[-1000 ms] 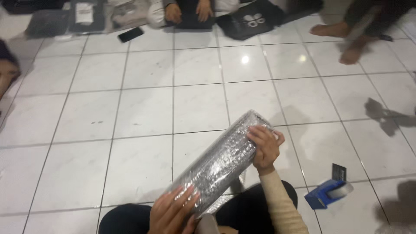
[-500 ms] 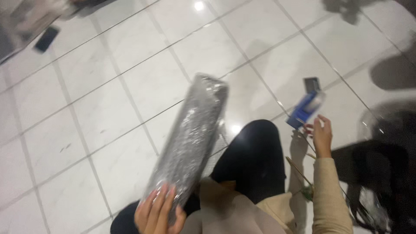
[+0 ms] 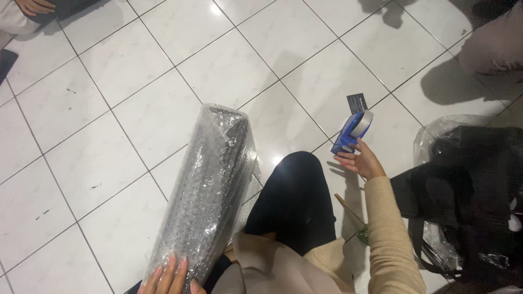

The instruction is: The person wraps a black rectangular box with bubble wrap while sitting on the floor. They place the box on a sheet of bubble wrap, fold the wrap over the box, and secure it with pieces of clear tape from a blue dispenser. The person rolls the box to seal the edges and applies additional tape to ensure the wrap is tight.

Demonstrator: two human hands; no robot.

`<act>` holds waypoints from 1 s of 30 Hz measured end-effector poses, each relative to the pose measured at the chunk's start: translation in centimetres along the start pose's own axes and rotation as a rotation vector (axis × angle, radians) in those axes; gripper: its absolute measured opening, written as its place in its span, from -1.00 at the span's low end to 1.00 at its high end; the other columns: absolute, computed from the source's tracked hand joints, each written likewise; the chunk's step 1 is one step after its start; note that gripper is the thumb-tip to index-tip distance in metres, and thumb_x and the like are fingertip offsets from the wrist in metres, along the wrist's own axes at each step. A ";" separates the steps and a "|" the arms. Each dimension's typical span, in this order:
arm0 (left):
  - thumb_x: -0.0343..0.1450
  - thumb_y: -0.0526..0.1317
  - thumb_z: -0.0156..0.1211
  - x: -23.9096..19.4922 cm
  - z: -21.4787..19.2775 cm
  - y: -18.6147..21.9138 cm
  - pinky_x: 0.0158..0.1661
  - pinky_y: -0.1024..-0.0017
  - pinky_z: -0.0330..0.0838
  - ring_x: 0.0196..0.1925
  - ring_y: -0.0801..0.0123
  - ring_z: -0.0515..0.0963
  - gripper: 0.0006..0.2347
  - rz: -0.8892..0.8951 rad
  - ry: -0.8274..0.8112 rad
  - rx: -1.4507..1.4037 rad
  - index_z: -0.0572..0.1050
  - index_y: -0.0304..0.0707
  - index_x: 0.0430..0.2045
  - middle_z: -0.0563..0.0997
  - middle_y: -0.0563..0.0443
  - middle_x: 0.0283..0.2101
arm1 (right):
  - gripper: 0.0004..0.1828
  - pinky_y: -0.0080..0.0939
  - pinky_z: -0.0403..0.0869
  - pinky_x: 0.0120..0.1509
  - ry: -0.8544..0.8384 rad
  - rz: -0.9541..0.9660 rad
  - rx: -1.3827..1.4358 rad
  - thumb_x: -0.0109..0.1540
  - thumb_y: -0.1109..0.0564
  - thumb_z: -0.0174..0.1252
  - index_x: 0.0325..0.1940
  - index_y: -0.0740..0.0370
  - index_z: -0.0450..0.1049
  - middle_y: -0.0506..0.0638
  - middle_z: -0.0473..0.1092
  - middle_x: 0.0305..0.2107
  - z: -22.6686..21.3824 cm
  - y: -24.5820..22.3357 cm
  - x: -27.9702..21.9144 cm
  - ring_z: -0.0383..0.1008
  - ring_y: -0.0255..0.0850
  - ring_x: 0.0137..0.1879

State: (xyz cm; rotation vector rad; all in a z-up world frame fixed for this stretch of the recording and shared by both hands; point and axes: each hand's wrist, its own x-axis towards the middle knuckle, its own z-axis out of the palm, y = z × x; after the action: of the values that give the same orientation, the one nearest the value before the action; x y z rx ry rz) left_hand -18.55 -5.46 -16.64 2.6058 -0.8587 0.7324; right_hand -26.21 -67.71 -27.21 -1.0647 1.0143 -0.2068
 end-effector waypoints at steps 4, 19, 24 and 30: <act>0.37 -0.08 -0.02 0.0 2.6 -1.1 0.24 0.14 0.31 0.12 0.10 0.48 -0.69 0.030 0.048 -0.047 0.60 -0.12 -0.11 0.63 -0.08 0.04 | -0.28 -0.20 0.61 -0.13 -0.046 0.080 0.103 0.39 -0.29 -0.25 0.40 0.33 0.13 0.47 0.42 0.02 -1.2 0.9 2.0 0.58 0.11 0.04; 0.41 -0.09 -0.05 -0.8 5.7 -2.0 0.28 0.11 0.30 0.15 0.09 0.47 -0.68 0.054 0.094 -0.125 0.57 -0.17 -0.09 0.61 -0.14 0.04 | -0.75 0.19 0.60 0.05 0.204 -0.167 0.482 0.41 0.04 0.01 0.02 0.29 0.32 0.32 0.40 -0.10 -1.0 7.6 7.6 0.52 0.21 -0.04; 0.42 -0.09 -0.06 -3.3 4.1 -3.2 0.29 0.10 0.29 0.16 0.09 0.47 -0.68 0.053 0.070 -0.120 0.57 -0.19 -0.08 0.61 -0.16 0.04 | -0.86 0.20 0.47 0.37 0.219 -0.429 0.644 0.41 0.13 -0.03 -0.09 0.27 0.29 0.27 0.36 0.05 1.9 13.7 5.4 0.42 0.13 0.25; 0.44 -0.09 -0.08 -3.5 3.6 -2.8 0.30 0.09 0.28 0.17 0.09 0.46 -0.68 0.035 0.092 -0.113 0.56 -0.21 -0.07 0.60 -0.19 0.04 | -0.90 0.25 0.36 0.47 0.231 -0.506 0.745 0.39 0.15 -0.07 -0.15 0.24 0.26 0.26 0.27 0.31 3.2 15.8 4.7 0.30 0.06 0.43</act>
State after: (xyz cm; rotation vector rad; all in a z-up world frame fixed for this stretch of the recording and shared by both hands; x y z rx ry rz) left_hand -17.94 -3.17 -21.85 2.4442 -0.8932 0.7824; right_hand -26.04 -60.40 -42.31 -0.5899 0.7470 -1.0537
